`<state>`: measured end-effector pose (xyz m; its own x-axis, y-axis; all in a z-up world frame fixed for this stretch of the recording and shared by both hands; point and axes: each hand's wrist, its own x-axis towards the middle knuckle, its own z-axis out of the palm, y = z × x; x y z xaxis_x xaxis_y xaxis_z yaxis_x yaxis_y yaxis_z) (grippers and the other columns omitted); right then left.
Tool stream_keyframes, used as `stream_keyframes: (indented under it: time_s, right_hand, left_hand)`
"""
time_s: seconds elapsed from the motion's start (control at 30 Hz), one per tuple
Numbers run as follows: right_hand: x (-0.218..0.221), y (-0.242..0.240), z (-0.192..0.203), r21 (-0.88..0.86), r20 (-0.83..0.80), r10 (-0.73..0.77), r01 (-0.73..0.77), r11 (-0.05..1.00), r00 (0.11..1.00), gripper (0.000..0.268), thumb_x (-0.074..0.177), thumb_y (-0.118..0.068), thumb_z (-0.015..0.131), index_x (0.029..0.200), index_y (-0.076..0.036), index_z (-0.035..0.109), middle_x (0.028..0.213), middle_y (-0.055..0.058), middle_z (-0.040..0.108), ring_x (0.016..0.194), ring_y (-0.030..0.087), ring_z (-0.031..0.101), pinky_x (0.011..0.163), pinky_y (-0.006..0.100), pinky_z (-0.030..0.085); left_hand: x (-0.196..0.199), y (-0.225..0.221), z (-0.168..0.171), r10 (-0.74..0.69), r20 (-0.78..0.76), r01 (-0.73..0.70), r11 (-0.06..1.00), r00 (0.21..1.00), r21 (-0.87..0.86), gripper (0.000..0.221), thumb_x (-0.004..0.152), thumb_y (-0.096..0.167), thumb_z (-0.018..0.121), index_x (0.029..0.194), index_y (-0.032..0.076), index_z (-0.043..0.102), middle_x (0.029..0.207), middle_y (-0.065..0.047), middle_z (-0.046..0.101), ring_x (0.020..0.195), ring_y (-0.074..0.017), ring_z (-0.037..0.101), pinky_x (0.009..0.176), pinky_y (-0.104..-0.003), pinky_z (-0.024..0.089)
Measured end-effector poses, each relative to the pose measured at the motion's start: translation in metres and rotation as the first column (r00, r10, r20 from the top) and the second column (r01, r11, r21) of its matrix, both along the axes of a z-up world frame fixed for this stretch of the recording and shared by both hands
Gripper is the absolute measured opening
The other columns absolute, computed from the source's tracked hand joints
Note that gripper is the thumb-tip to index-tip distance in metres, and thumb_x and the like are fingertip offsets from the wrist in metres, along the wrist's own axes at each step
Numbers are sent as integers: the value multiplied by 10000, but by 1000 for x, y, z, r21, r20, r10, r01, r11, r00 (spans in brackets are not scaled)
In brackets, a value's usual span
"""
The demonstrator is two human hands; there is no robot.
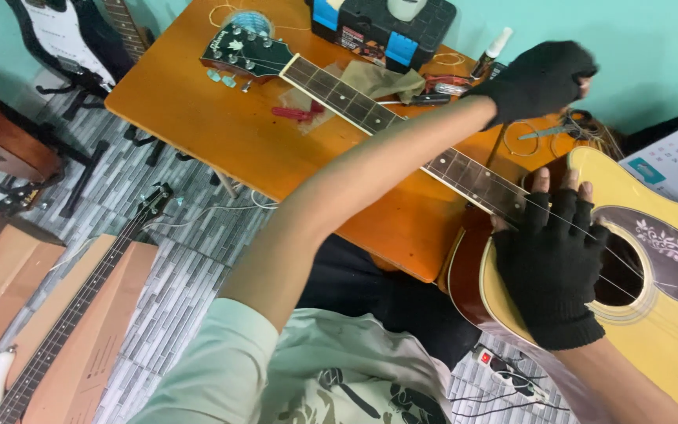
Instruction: Checking the alignment and tension of guitar strings by adjusting tuning pegs and threading a string through the bridge.
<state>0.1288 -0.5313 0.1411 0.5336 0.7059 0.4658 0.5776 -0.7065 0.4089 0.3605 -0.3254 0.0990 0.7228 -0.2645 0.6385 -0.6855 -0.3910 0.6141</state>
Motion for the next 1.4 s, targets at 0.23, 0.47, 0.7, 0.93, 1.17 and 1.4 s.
stream_keyframes:
  time_s: [0.23, 0.47, 0.7, 0.93, 1.17, 1.4]
  right_hand:
    - [16, 6, -12, 324, -561, 141, 60, 944, 816, 1266, 890, -447, 800, 1608, 4, -141, 1717, 379, 145, 1503, 480, 488, 1002, 473, 522]
    - [29, 4, -14, 367, -616, 290, -59, 928, 733, 469, 936, -340, 744, 1287, -51, 631, 1353, 351, 596, 907, 454, 704, 751, 511, 550]
    - [71, 22, -64, 594, -757, 493, 137, 793, 430, 225, 931, -179, 797, 1052, -32, 676, 1019, 108, 716, 933, 183, 606, 792, 368, 467]
    - [32, 17, -10, 314, -916, 197, 320, 894, 350, 603, 863, -354, 724, 1373, -91, 536, 1077, 178, 702, 984, 337, 664, 899, 464, 513]
    - [40, -63, -25, 179, -603, 209, -124, 976, 770, 718, 923, -380, 619, 1496, 46, 543, 1593, 356, 469, 1486, 487, 436, 1118, 571, 415]
    - [35, -72, -3, 374, -754, 239, 101, 922, 612, 485, 850, -135, 617, 1316, 2, 618, 1598, 297, 507, 1529, 362, 434, 1175, 465, 337]
  left_hand:
    - [-45, -21, -8, 101, 206, -179, 896, 973, 406, 66, 844, 167, 644, 781, 185, 653, 710, -23, 707, 673, -227, 696, 523, -403, 529]
    - [-162, 9, 3, 245, -28, -194, 829, 969, 524, 698, 904, 693, 391, 755, 96, 721, 737, -91, 741, 665, -320, 705, 527, -520, 493]
    - [-176, -5, 37, 367, -20, -349, 898, 930, 266, 644, 851, 785, 276, 543, 228, 371, 437, 73, 282, 345, -91, 308, 406, -317, 267]
    - [-196, 50, 35, 339, -214, -329, 941, 916, 84, 596, 895, 723, 324, 509, 272, 378, 432, 151, 286, 343, -27, 209, 420, -181, 285]
    - [-212, 66, 47, 316, -301, -359, 928, 900, -99, 739, 778, 784, 309, 342, 223, 515, 311, 82, 474, 260, -58, 505, 487, -184, 517]
    - [-214, 63, 45, 386, -270, -403, 915, 882, -5, 711, 791, 774, 322, 352, 229, 443, 318, 81, 478, 275, -68, 475, 431, -198, 435]
